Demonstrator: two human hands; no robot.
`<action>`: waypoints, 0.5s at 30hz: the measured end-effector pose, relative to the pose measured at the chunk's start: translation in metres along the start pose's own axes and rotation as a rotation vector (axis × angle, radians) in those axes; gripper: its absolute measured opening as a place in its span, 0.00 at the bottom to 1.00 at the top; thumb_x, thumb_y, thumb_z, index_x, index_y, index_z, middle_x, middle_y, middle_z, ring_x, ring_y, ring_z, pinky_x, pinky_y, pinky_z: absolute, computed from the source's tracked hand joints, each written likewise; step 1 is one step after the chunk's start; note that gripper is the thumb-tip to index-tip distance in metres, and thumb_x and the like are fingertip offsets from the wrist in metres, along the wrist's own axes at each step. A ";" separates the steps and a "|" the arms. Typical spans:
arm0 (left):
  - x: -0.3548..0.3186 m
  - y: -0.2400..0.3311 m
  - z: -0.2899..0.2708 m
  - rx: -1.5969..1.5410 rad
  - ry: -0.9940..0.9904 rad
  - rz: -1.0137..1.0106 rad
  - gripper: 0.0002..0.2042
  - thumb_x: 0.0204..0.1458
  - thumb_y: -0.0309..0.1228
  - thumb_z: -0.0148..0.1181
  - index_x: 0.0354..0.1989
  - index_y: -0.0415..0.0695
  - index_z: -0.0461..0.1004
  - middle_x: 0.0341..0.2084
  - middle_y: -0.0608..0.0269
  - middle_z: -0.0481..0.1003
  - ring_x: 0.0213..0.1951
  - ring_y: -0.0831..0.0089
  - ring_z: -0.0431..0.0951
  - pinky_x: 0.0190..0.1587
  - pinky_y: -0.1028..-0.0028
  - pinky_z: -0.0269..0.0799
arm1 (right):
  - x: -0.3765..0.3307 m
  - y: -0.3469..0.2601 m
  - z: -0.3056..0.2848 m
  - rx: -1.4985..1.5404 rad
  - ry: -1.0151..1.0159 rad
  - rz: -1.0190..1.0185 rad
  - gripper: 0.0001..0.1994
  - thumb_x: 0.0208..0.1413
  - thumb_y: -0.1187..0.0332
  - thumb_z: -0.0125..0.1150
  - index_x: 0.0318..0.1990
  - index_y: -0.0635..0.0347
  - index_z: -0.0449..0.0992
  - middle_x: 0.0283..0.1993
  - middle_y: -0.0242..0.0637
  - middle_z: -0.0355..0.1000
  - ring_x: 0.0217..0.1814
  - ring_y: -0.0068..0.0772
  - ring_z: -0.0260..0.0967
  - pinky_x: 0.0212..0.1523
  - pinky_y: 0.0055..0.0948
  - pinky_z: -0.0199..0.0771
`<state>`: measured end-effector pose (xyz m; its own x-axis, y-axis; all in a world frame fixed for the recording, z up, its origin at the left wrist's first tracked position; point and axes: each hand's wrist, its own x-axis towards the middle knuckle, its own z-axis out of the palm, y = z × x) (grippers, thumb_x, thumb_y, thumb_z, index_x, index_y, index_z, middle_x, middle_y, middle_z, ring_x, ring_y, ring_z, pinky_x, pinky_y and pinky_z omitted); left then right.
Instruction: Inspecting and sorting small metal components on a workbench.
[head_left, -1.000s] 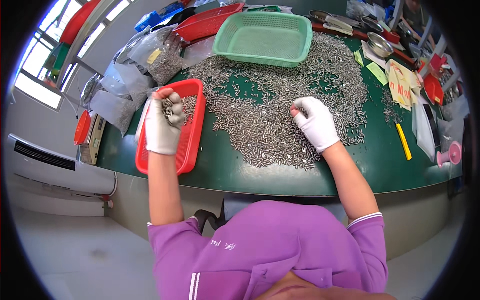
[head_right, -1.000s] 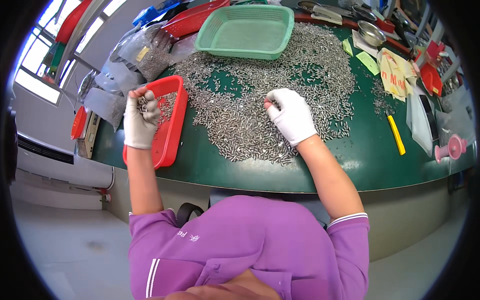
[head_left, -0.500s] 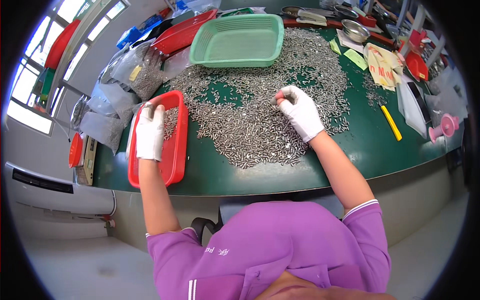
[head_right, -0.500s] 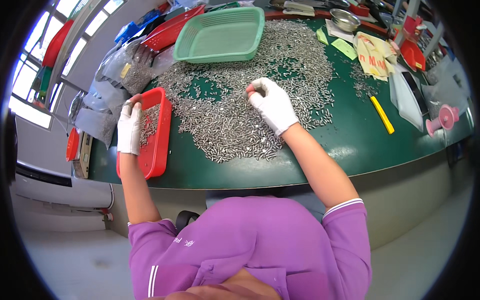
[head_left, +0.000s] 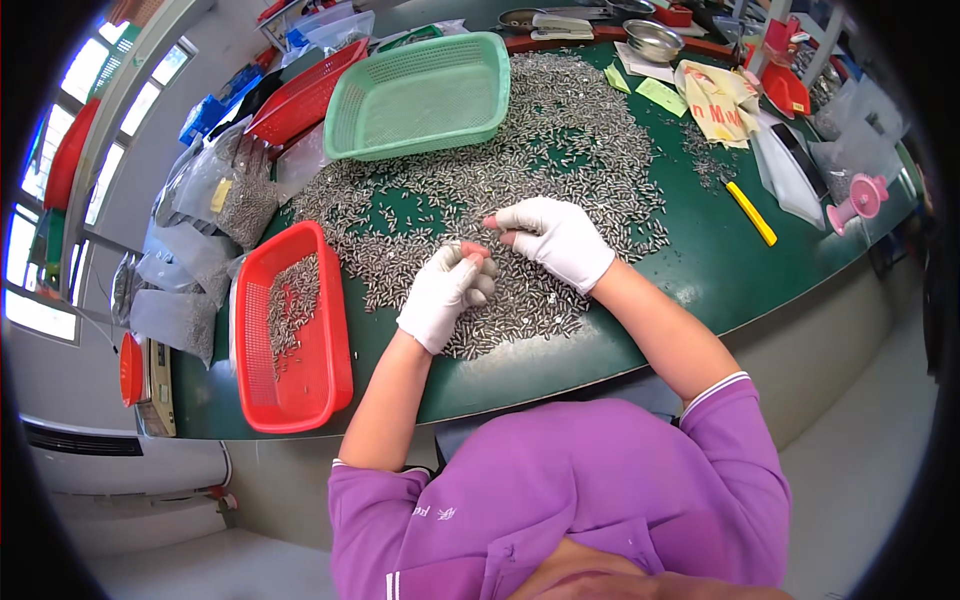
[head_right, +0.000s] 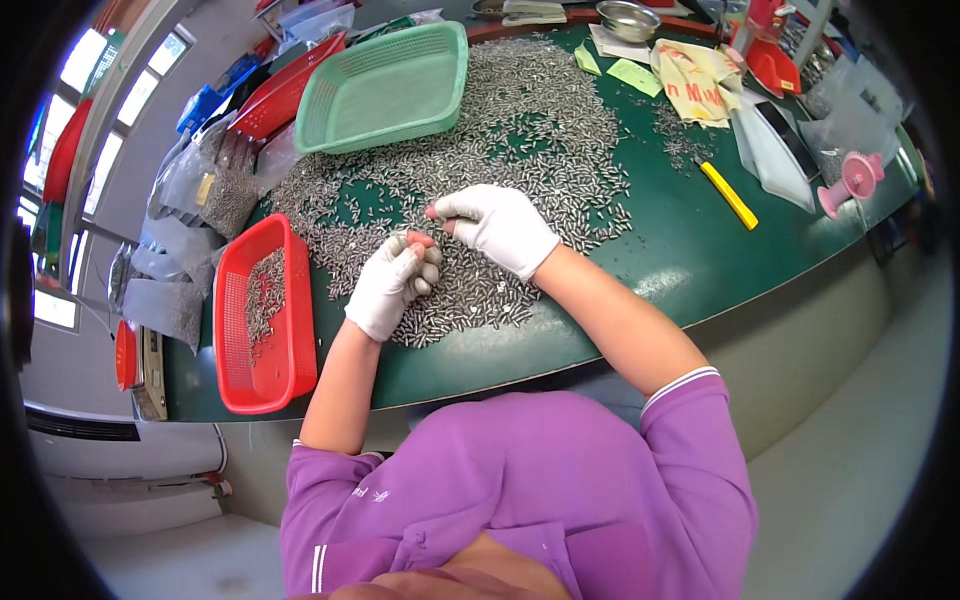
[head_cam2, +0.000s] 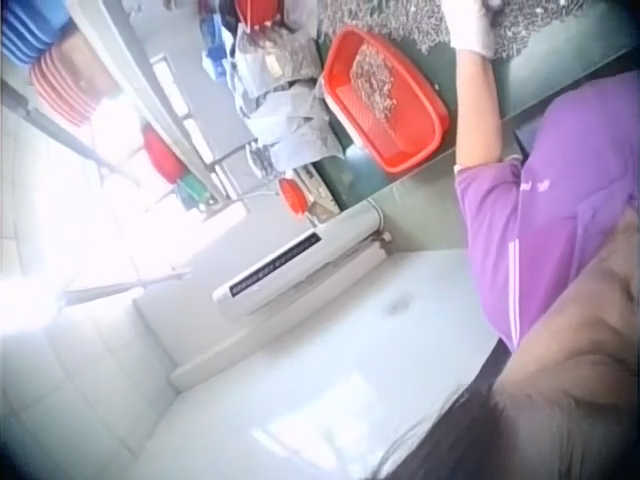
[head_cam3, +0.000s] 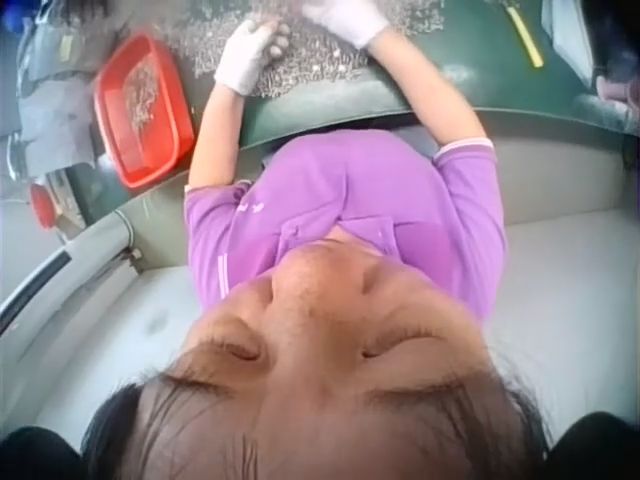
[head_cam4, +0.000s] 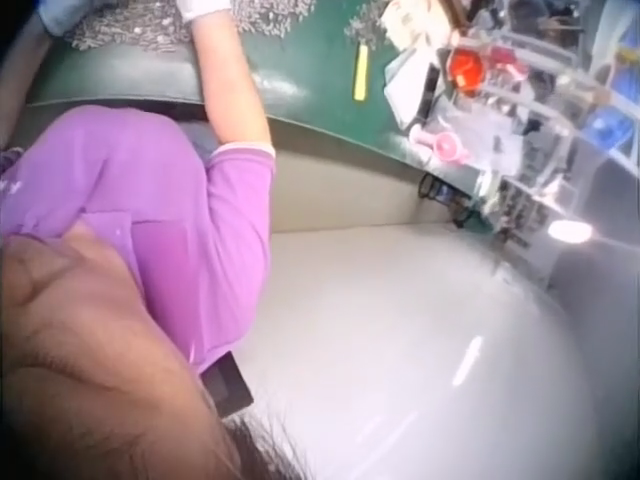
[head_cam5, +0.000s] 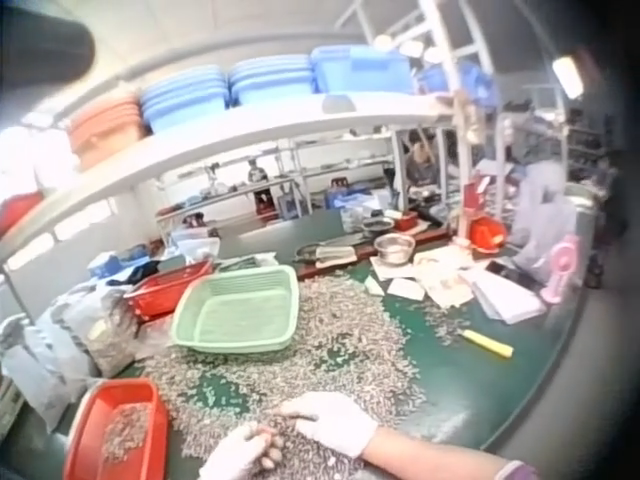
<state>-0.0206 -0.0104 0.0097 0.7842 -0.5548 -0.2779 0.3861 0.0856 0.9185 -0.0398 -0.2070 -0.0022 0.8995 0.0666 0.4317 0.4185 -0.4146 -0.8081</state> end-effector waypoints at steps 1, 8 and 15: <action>-0.001 -0.001 -0.001 -0.006 -0.004 -0.004 0.08 0.58 0.34 0.54 0.41 0.44 0.67 0.31 0.67 0.71 0.27 0.83 0.70 0.29 0.85 0.67 | 0.001 -0.002 -0.001 -0.019 -0.023 0.004 0.09 0.48 0.70 0.62 0.39 0.53 0.80 0.36 0.35 0.76 0.41 0.33 0.73 0.42 0.27 0.73; -0.011 0.000 0.000 -0.003 -0.089 -0.019 0.11 0.55 0.32 0.58 0.40 0.40 0.67 0.32 0.65 0.72 0.27 0.81 0.71 0.29 0.83 0.68 | -0.002 -0.012 0.001 -0.061 -0.234 -0.093 0.10 0.46 0.69 0.64 0.39 0.52 0.79 0.44 0.40 0.71 0.48 0.41 0.69 0.47 0.33 0.71; -0.013 -0.006 -0.003 -0.070 -0.059 -0.064 0.06 0.57 0.30 0.56 0.38 0.43 0.68 0.29 0.67 0.72 0.26 0.82 0.70 0.28 0.84 0.66 | 0.002 -0.023 0.000 0.073 -0.323 -0.031 0.16 0.54 0.71 0.51 0.50 0.53 0.75 0.60 0.44 0.63 0.63 0.44 0.60 0.62 0.35 0.61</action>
<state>-0.0314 -0.0013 0.0067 0.7274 -0.6089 -0.3163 0.4692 0.1050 0.8769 -0.0475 -0.1973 0.0177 0.8745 0.3675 0.3165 0.4437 -0.3425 -0.8281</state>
